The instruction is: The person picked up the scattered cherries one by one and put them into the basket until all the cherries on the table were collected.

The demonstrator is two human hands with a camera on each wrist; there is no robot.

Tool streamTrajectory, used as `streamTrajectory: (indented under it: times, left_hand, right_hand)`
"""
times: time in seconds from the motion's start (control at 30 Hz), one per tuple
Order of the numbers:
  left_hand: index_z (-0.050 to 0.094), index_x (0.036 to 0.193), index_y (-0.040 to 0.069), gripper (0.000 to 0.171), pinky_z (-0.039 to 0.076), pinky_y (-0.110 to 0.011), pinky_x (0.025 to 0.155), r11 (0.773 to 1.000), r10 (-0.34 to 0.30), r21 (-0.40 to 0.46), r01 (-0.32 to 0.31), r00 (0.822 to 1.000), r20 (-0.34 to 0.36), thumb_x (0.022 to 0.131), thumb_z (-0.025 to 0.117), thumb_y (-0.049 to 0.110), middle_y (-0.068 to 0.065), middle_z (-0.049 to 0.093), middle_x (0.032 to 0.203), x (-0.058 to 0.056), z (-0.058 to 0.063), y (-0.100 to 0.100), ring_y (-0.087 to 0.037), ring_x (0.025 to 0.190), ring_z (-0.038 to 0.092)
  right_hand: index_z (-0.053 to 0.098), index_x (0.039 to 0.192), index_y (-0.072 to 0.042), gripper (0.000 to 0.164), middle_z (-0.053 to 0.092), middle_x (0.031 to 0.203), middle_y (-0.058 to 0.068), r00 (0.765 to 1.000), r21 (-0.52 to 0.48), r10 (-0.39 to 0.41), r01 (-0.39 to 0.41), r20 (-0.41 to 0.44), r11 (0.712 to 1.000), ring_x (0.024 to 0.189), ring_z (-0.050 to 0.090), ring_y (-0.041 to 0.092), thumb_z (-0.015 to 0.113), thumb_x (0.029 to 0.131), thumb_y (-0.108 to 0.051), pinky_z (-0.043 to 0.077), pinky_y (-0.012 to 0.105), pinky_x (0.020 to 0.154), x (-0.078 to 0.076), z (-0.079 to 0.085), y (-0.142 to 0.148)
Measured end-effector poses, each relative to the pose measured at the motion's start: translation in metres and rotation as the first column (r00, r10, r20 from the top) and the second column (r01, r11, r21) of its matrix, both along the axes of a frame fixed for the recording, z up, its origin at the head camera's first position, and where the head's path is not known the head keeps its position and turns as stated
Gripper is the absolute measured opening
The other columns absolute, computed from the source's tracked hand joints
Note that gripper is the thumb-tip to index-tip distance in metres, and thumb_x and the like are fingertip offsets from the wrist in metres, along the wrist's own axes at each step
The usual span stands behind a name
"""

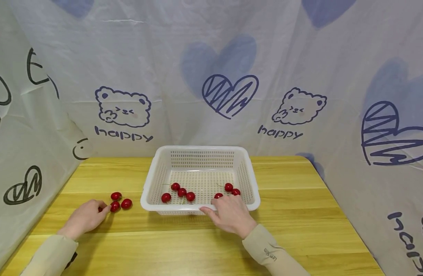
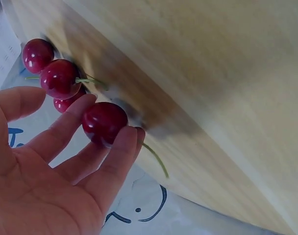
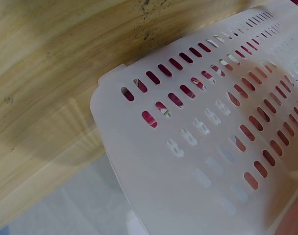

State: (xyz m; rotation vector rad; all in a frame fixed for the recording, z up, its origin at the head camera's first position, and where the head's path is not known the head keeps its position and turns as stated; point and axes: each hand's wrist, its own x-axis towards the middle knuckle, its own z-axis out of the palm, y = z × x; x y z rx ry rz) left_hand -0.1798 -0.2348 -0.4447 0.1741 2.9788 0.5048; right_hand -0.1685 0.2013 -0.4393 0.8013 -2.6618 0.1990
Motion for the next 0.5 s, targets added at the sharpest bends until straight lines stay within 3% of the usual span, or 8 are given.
streamTrajectory:
  times: [0.37,0.5]
  left_hand:
    - [0.06,0.087,0.003,0.009,0.04,-0.035,0.054,0.999,-0.007,0.037,0.009,0.999,-0.039,0.086,0.058,0.011,-0.004,0.055,0.071,0.003,0.009,0.005,-0.019,0.061,0.047]
    - [0.061,0.093,0.001,0.011,0.036,-0.031,0.049,0.998,-0.005,0.059,0.008,0.998,-0.063,0.084,0.059,0.007,-0.003,0.049,0.065,0.004,0.013,0.009,-0.017,0.056,0.042]
  right_hand:
    - [0.037,0.059,-0.026,0.048,0.024,0.049,-0.011,1.0,0.008,-0.004,0.004,0.009,1.0,0.043,0.033,0.009,0.04,0.093,-0.061,0.024,0.024,0.039,0.0,-0.001,0.0]
    - [0.037,0.059,-0.026,0.049,0.024,0.049,-0.011,1.0,0.005,-0.003,0.003,0.006,1.0,0.043,0.033,0.009,0.04,0.093,-0.061,0.024,0.024,0.039,-0.001,-0.001,0.0]
